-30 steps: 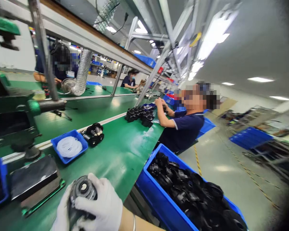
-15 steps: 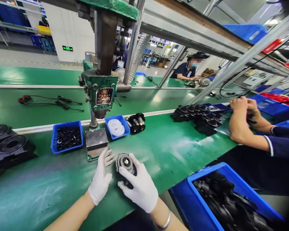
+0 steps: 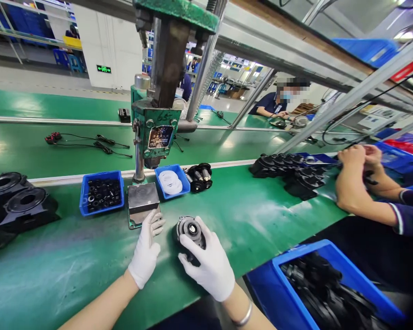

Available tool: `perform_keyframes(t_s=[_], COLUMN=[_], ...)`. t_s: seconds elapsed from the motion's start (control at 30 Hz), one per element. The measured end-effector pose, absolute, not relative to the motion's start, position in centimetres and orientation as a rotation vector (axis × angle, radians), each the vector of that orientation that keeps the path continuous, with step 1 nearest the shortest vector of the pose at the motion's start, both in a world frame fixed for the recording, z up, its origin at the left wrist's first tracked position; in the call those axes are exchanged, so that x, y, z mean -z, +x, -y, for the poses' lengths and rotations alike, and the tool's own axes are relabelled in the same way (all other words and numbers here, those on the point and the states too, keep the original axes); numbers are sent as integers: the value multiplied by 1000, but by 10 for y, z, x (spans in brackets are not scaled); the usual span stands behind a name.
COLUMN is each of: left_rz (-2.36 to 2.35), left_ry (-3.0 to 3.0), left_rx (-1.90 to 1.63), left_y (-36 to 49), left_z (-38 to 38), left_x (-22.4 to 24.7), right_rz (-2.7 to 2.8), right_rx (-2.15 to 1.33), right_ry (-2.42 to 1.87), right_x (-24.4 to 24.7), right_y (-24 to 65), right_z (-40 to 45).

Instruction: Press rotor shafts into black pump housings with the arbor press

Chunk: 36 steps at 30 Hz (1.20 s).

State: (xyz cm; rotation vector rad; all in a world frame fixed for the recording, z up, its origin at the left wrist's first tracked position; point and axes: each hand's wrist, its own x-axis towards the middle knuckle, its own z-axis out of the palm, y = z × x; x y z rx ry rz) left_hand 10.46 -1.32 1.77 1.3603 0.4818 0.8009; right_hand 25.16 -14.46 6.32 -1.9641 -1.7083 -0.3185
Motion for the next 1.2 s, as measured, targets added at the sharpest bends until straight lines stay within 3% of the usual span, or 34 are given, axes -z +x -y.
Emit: perform_keyframes(t_s=[0.4, 0.63, 0.83, 1.1, 1.2], left_rz=[-462, -489, -595, -672, -660], left_ry=[1370, 1484, 1640, 1681, 1649], left_rx=[-774, -655, -624, -670, -668], left_y=[104, 98, 111, 113, 114], left_z=[13, 24, 35, 35, 36], left_x=[-19, -33, -42, -39, -37], right_rz=[1721, 1606, 1303, 725, 979], right_rx=[297, -121, -412, -298, -470], right_ry=[-1897, -1935, -1647, -1438, -1482], right_x=[-67, -82, -78, -68, -68], right_y=[239, 237, 247, 269, 265], right_z=[139, 153, 127, 132, 121])
